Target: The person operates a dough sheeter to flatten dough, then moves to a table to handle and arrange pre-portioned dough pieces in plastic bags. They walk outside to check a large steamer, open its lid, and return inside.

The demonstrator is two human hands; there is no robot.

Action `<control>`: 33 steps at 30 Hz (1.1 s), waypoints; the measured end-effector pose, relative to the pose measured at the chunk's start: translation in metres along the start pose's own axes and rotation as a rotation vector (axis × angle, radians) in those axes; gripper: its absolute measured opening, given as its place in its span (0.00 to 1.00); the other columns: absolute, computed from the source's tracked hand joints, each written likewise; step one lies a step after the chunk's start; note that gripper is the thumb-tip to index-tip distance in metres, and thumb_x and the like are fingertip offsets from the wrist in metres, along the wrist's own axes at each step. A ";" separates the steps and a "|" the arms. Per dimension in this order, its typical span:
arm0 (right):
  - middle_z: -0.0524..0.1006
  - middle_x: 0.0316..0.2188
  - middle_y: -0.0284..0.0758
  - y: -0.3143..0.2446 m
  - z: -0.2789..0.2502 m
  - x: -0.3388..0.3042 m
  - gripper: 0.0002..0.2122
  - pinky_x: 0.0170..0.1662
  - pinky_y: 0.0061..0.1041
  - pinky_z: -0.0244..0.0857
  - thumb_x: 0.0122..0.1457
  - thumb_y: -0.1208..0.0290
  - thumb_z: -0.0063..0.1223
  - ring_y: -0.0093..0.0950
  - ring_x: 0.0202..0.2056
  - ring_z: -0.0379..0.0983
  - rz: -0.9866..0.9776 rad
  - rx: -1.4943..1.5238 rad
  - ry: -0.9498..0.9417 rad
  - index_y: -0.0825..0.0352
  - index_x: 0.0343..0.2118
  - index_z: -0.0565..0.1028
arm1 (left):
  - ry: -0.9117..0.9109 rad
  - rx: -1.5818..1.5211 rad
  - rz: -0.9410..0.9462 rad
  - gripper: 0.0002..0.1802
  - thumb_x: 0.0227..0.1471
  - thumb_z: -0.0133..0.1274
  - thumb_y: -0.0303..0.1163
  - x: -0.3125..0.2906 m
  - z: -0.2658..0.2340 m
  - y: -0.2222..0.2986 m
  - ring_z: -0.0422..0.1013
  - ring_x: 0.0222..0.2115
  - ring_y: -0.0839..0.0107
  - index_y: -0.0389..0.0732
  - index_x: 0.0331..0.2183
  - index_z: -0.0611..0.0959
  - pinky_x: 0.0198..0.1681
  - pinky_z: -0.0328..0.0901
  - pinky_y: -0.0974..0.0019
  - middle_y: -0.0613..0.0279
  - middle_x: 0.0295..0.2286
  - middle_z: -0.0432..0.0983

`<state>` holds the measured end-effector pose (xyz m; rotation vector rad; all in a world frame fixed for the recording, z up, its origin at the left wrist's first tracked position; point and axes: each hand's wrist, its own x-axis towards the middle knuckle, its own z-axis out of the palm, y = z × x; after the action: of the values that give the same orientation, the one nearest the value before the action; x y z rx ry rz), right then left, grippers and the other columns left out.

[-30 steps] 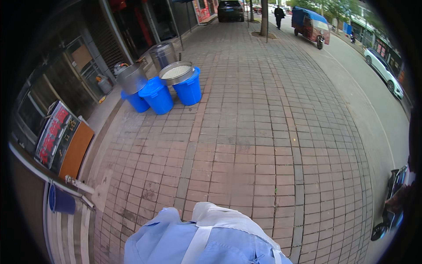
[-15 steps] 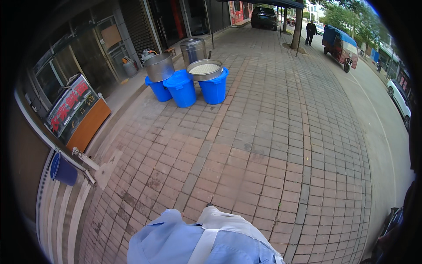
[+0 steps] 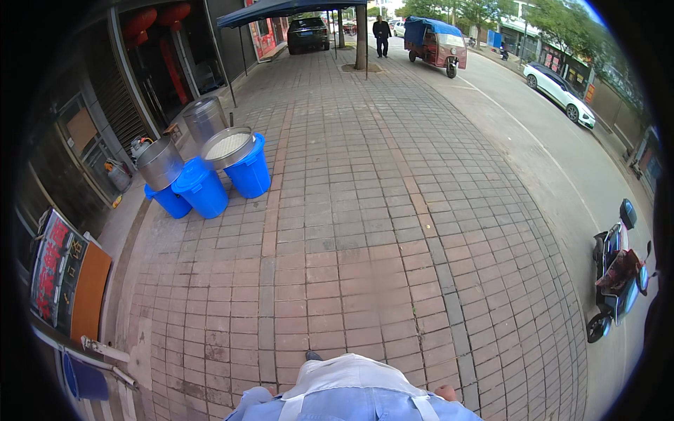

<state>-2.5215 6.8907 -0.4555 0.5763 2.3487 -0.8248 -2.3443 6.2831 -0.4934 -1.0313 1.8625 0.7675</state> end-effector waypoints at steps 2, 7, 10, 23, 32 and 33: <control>0.73 0.13 0.42 -0.012 -0.002 0.003 0.08 0.20 0.28 0.66 0.42 0.74 0.44 0.32 0.17 0.73 -0.081 -0.021 0.043 0.74 0.19 0.74 | -0.011 -0.031 -0.009 0.07 0.43 0.49 0.36 0.004 -0.001 0.000 0.68 0.24 0.66 0.43 0.23 0.76 0.28 0.63 0.60 0.60 0.23 0.73; 0.74 0.16 0.42 -0.051 -0.013 0.001 0.08 0.20 0.27 0.68 0.45 0.76 0.42 0.31 0.18 0.74 0.062 0.056 -0.033 0.75 0.21 0.73 | -0.037 -0.094 0.005 0.07 0.43 0.49 0.36 0.015 -0.004 0.003 0.68 0.24 0.65 0.43 0.22 0.76 0.27 0.62 0.59 0.60 0.23 0.72; 0.74 0.17 0.42 -0.072 -0.012 0.003 0.09 0.20 0.26 0.68 0.47 0.74 0.43 0.30 0.18 0.74 0.074 -0.006 -0.041 0.75 0.26 0.73 | -0.050 -0.122 0.020 0.07 0.43 0.48 0.36 0.023 -0.013 0.004 0.68 0.23 0.65 0.43 0.22 0.76 0.27 0.62 0.59 0.60 0.23 0.72; 0.74 0.17 0.40 -0.186 0.054 0.029 0.10 0.26 0.28 0.65 0.45 0.69 0.46 0.27 0.22 0.72 -0.095 -0.261 -0.127 0.71 0.21 0.74 | -0.065 -0.322 0.051 0.08 0.44 0.48 0.35 0.043 -0.043 -0.074 0.68 0.23 0.65 0.43 0.22 0.76 0.26 0.62 0.59 0.59 0.22 0.72; 0.75 0.20 0.40 -0.284 0.067 0.095 0.10 0.29 0.32 0.67 0.46 0.67 0.46 0.32 0.23 0.73 -0.194 -0.305 -0.339 0.68 0.19 0.75 | -0.067 -0.545 -0.075 0.08 0.44 0.47 0.35 0.034 -0.039 -0.073 0.68 0.22 0.64 0.43 0.21 0.75 0.25 0.62 0.59 0.59 0.22 0.72; 0.75 0.20 0.40 -0.282 0.074 0.111 0.09 0.29 0.33 0.67 0.46 0.67 0.46 0.32 0.24 0.73 -0.101 -0.248 -0.325 0.67 0.19 0.75 | -0.068 -0.563 -0.087 0.08 0.44 0.47 0.35 0.035 -0.042 -0.068 0.68 0.22 0.64 0.43 0.21 0.75 0.25 0.62 0.59 0.59 0.22 0.72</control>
<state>-2.7337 6.6620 -0.4561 0.2031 2.1474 -0.6059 -2.3113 6.2050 -0.5129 -1.3989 1.5615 1.2982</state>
